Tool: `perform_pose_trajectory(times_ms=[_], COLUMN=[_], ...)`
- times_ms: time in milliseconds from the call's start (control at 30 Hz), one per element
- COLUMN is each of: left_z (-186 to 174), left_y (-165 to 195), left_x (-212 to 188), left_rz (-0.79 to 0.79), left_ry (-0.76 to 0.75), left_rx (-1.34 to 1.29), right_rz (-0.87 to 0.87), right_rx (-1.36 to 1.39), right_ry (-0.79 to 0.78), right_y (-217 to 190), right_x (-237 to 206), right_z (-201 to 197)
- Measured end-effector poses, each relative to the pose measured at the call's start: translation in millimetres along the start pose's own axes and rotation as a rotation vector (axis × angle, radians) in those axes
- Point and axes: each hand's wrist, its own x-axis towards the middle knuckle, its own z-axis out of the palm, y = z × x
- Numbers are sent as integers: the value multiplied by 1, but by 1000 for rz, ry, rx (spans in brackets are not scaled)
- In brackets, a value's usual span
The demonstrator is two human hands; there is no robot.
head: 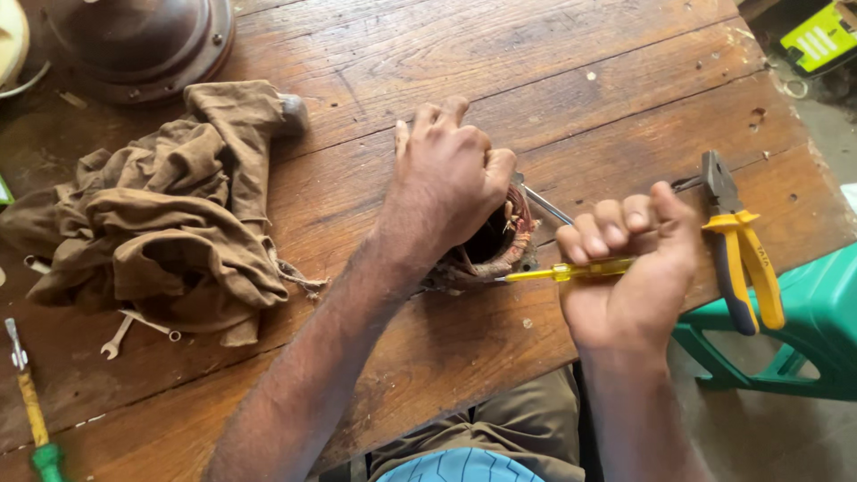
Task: The person sits at a wooden workbench removing burnt copper windings from an electric motor stator. They pull wire out by hand, use a yellow screwdriver to pry and hook the windings, and use pliers to grip and extract remaining wire pieces from the housing.
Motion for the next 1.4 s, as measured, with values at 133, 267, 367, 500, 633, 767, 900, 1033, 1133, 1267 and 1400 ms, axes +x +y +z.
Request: perform_pose_trajectory(times_ms=[133,267,367,500,633,767,900,1033,1133,1267,1400], left_z=[1,4,6,5,1,0,2,3,1,0,-1], left_y=[-1,-1,0,0,-1,-3,-2,-1,0,2,4], left_x=[1,4,5,4,4,6,6,5,5,3,1], left_rz=[-6,38,53,55,47,48,42,-7,3,9,-4], left_ry=[-16,39,29,25,-8,-22,14,-40,-9,0,14], left_rx=[-11,-19,-6,-15,-38,-43,-29,-16,20,30,29], right_rz=[51,63,-12,35,13,-161,-212,-155,-194,-243,-220], right_rx=[-30,-99,-269,-385,-513,-426,-201,-52,-108,-210,-241], right_ry=[-127,-141,-219,-421,-596,-404,-84,22,-29,-175,-222], right_y=[-5,-5,-7,-13,-12,-6,4,20,23,17,15], right_x=[14,22,21,22,23,12,-1,-11,-15,-17,-15], right_z=[-3,-1,10,35,50,31,-3,-20,-18,-6,0])
